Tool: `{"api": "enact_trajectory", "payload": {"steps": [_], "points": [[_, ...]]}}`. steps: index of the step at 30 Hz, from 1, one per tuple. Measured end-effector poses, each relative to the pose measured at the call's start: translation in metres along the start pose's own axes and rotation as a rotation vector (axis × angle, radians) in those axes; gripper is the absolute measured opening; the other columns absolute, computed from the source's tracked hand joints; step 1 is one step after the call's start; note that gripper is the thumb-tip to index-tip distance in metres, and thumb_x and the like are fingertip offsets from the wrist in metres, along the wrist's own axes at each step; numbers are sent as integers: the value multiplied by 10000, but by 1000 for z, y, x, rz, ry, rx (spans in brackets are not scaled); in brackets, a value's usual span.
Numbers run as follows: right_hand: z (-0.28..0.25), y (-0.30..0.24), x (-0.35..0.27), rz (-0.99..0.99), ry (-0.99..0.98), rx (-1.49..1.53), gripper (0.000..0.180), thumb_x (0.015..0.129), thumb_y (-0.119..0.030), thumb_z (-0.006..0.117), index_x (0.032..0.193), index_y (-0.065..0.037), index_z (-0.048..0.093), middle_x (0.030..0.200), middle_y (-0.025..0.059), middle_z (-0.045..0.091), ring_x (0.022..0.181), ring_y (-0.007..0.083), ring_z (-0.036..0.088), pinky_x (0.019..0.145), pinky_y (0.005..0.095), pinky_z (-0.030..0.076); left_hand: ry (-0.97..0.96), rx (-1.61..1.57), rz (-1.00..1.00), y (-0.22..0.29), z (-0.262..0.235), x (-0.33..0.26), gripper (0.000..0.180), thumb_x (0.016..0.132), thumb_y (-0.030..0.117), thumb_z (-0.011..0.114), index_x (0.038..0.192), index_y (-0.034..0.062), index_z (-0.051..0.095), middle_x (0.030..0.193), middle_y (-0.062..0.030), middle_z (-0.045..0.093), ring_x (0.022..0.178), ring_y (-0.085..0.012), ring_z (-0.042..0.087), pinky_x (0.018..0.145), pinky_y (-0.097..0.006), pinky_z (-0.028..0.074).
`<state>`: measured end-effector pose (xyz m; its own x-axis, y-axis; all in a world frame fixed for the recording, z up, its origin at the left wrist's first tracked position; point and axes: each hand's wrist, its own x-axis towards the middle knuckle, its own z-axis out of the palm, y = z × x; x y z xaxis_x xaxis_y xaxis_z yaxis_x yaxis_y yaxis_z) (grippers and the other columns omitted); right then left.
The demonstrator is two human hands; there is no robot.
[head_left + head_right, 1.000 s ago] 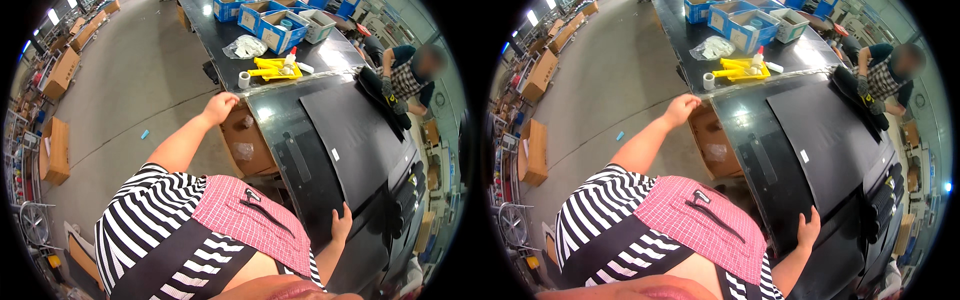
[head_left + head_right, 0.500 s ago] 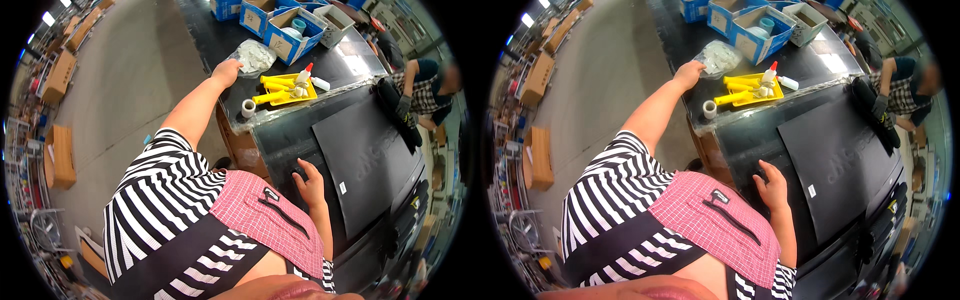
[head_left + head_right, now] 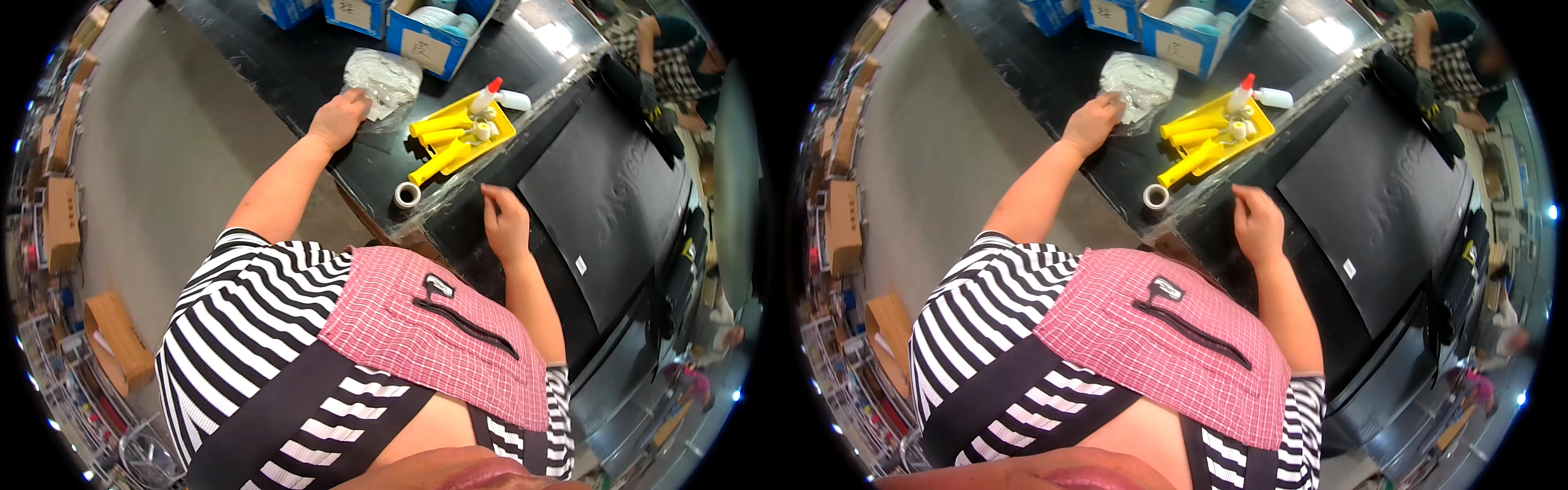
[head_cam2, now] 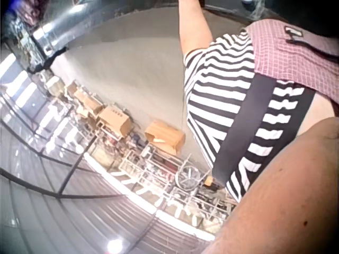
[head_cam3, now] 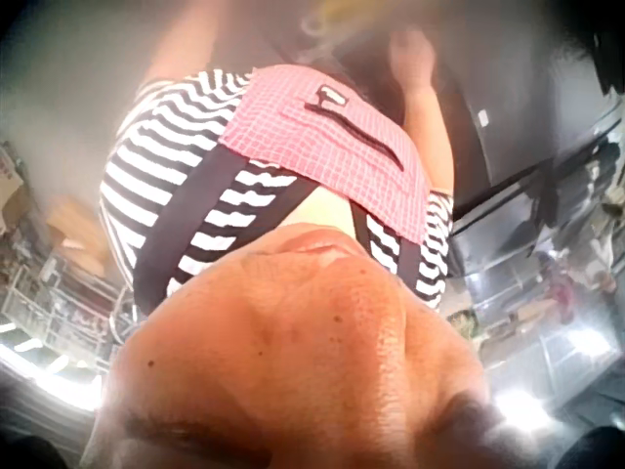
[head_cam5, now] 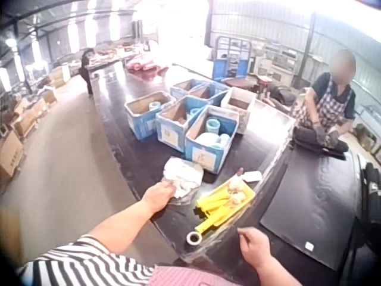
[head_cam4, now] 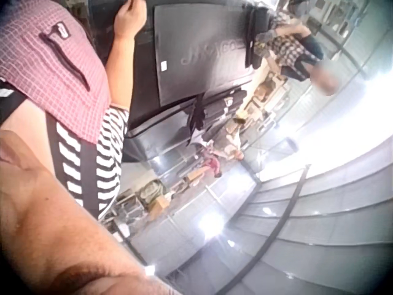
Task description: The person applies adhesive to a black car mat using a small roller and a squeeze bottle, then presses a white label onto the treated area. They handle multiple mats, moving them between a workbench and a stack on the floor, and repeat the adhesive and labeling process on different units.
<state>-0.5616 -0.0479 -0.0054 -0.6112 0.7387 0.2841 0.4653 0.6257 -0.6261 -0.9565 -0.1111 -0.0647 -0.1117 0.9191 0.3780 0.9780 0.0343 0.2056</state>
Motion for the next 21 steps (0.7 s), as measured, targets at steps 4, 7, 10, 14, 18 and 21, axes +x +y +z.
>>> {"api": "enact_trajectory", "payload": {"steps": [4,7,10,14,18,21], "points": [[20,-9,47,-244,12,-279,277,838,-28,654,1101,-82,722,1138,144,704,995,330,686,850,394,550,-82,-123,-51,5,-3,4,316,841,115,727,1155,131,701,1244,-91,641,1051,-318,672,881,-402,562],[42,-16,52,-298,-46,-385,369,828,-21,628,1183,-101,690,1264,147,645,1043,320,668,878,411,538,-80,-201,-63,7,5,5,294,848,140,738,1140,126,714,1211,-92,644,1027,-320,676,873,-407,561],[51,-23,61,-326,-158,-448,464,813,-12,614,1264,-116,646,1345,124,591,1069,298,647,913,410,519,-62,-274,-106,6,13,8,235,857,168,745,1087,119,742,1163,-86,657,995,-316,681,857,-407,557],[48,-19,66,-306,-293,-494,377,781,-20,653,1145,-117,671,1314,68,631,1039,272,643,902,383,521,-38,-327,-139,8,15,12,169,868,190,745,1014,108,769,1090,-81,676,966,-314,683,840,-403,552],[30,-18,68,-379,-222,-452,315,775,-43,660,1084,-95,687,1216,51,696,983,260,652,865,377,538,42,-364,-59,-5,21,7,146,884,165,724,1008,101,766,1081,-81,681,947,-322,683,819,-399,555],[13,-24,74,-468,-96,-458,315,765,-57,680,1078,-93,684,1190,46,712,993,258,651,881,381,530,86,-383,-62,-4,24,7,120,888,132,705,986,91,760,1081,-78,683,944,-327,681,809,-396,555]]}}
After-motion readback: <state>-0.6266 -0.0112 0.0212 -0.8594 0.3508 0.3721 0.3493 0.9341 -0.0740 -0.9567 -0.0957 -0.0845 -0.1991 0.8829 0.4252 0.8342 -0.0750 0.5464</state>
